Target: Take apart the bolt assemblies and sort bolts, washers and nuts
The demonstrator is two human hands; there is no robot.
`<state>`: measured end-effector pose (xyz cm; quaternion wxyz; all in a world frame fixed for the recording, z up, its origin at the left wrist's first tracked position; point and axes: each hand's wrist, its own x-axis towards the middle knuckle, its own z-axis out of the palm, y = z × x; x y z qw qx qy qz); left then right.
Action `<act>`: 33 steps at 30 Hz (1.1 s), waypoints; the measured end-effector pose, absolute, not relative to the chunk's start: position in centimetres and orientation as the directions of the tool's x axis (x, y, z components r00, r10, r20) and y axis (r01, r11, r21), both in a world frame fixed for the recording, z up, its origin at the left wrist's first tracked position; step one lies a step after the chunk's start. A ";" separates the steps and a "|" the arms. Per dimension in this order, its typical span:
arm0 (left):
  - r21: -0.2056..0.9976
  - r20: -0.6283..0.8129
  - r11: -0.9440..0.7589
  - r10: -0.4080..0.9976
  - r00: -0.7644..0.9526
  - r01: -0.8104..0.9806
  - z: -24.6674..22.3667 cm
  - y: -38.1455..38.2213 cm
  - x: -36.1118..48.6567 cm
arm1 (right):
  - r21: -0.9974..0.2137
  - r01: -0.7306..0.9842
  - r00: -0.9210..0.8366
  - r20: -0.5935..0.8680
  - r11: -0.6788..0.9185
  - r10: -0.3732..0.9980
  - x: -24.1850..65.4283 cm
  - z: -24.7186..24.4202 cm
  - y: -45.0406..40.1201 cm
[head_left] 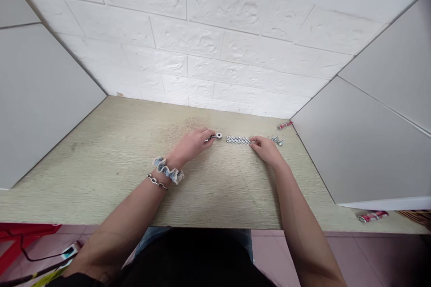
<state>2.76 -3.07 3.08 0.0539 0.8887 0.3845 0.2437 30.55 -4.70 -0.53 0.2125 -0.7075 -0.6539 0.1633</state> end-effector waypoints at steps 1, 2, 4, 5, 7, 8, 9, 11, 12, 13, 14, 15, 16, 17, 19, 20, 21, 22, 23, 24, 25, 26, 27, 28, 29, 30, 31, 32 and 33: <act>0.286 0.392 -0.702 0.707 0.589 0.653 3.1 -3.0 2.8 | -0.514 0.856 0.090 0.053 -0.050 0.995 30.6 -0.6 -4.7; 0.289 0.392 -0.704 0.705 0.591 0.648 3.0 -3.0 2.8 | -0.516 0.855 0.087 0.055 -0.047 0.995 30.6 -0.6 -4.7; 0.298 0.393 -0.704 0.706 0.589 0.645 3.0 -3.0 2.8 | -0.523 0.851 0.085 0.054 -0.044 0.995 30.5 -0.6 -4.7; 0.302 0.394 -0.702 0.708 0.586 0.645 3.0 -3.0 2.8 | -0.526 0.849 0.085 0.055 -0.043 0.995 30.5 -0.6 -4.7; 0.305 0.393 -0.699 0.711 0.583 0.647 3.0 -3.0 2.8 | -0.529 0.847 0.088 0.053 -0.047 0.995 30.5 -0.6 -4.7; 0.303 0.392 -0.701 0.710 0.586 0.646 3.0 -3.0 2.8 | -0.530 0.847 0.091 0.052 -0.050 0.995 30.5 -0.6 -4.7; 0.299 0.393 -0.702 0.708 0.587 0.646 3.0 -3.0 2.8 | -0.530 0.846 0.092 0.053 -0.050 0.994 30.5 -0.6 -4.7; 0.288 0.398 -0.702 0.706 0.585 0.652 3.1 -3.1 2.8 | -0.534 0.844 0.092 0.052 -0.050 0.994 30.5 -0.6 -4.7; 0.283 0.401 -0.701 0.706 0.583 0.654 3.1 -3.1 2.8 | -0.536 0.843 0.091 0.051 -0.049 0.995 30.5 -0.6 -4.7; 0.282 0.402 -0.701 0.706 0.583 0.655 3.1 -3.1 2.8 | -0.537 0.842 0.090 0.050 -0.050 0.995 30.4 -0.6 -4.7; 0.284 0.401 -0.700 0.707 0.583 0.655 3.1 -3.1 2.8 | -0.536 0.842 0.091 0.049 -0.051 0.995 30.4 -0.6 -4.7; 0.288 0.398 -0.701 0.708 0.584 0.653 3.1 -3.0 2.8 | -0.536 0.843 0.092 0.049 -0.051 0.995 30.4 -0.6 -4.8; 0.292 0.395 -0.702 0.707 0.586 0.650 3.1 -3.0 2.8 | -0.536 0.843 0.091 0.052 -0.049 0.994 30.4 -0.6 -4.8; 0.295 0.394 -0.703 0.706 0.588 0.647 3.0 -3.0 2.8 | -0.537 0.842 0.091 0.056 -0.047 0.994 30.4 -0.6 -4.8; 0.296 0.397 -0.704 0.705 0.587 0.645 3.0 -3.0 2.7 | -0.539 0.841 0.093 0.062 -0.045 0.994 30.4 -0.5 -4.8; 0.295 0.400 -0.704 0.705 0.586 0.646 3.0 -3.0 2.7 | -0.538 0.842 0.096 0.061 -0.048 0.994 30.4 -0.5 -4.8; 0.295 0.400 -0.704 0.705 0.586 0.646 2.9 -3.0 2.7 | -0.535 0.843 0.099 0.057 -0.053 0.993 30.4 -0.5 -4.8; 0.295 0.399 -0.704 0.705 0.586 0.646 2.9 -3.0 2.7 | -0.532 0.845 0.102 0.053 -0.058 0.993 30.4 -0.5 -4.8; 0.296 0.397 -0.702 0.707 0.585 0.647 2.9 -3.0 2.7 | -0.529 0.846 0.104 0.050 -0.062 0.993 30.4 -0.5 -4.7; 0.297 0.394 -0.700 0.709 0.584 0.649 2.9 -3.0 2.7 | -0.527 0.848 0.104 0.047 -0.064 0.993 30.4 -0.5 -4.7; 0.298 0.390 -0.698 0.712 0.584 0.652 2.9 -3.0 2.7 | -0.526 0.848 0.104 0.045 -0.065 0.994 30.4 -0.5 -4.7; 0.299 0.387 -0.696 0.714 0.583 0.653 3.0 -3.0 2.7 | -0.526 0.848 0.103 0.045 -0.064 0.994 30.4 -0.5 -4.6; 0.301 0.385 -0.694 0.716 0.582 0.654 3.0 -3.0 2.7 | -0.526 0.848 0.103 0.045 -0.064 0.994 30.4 -0.5 -4.6; 0.303 0.384 -0.693 0.717 0.582 0.654 3.0 -3.0 2.7 | -0.526 0.848 0.102 0.046 -0.063 0.994 30.4 -0.6 -4.6; 0.304 0.382 -0.693 0.717 0.583 0.654 3.0 -3.0 2.7 | -0.527 0.848 0.100 0.046 -0.061 0.994 30.5 -0.6 -4.6; 0.304 0.382 -0.694 0.717 0.583 0.653 3.0 -3.0 2.7 | -0.528 0.847 0.099 0.043 -0.061 0.994 30.5 -0.6 -4.6; 0.303 0.382 -0.694 0.716 0.584 0.653 3.0 -3.0 2.7 | -0.530 0.846 0.100 0.040 -0.063 0.994 30.6 -0.7 -4.6; 0.304 0.381 -0.694 0.716 0.585 0.652 3.0 -3.0 2.7 | -0.532 0.844 0.104 0.038 -0.067 0.994 30.7 -0.6 -4.6; 0.310 0.381 -0.694 0.716 0.585 0.650 3.0 -3.0 2.7 | -0.536 0.841 0.114 0.044 -0.073 0.993 30.8 -0.6 -4.6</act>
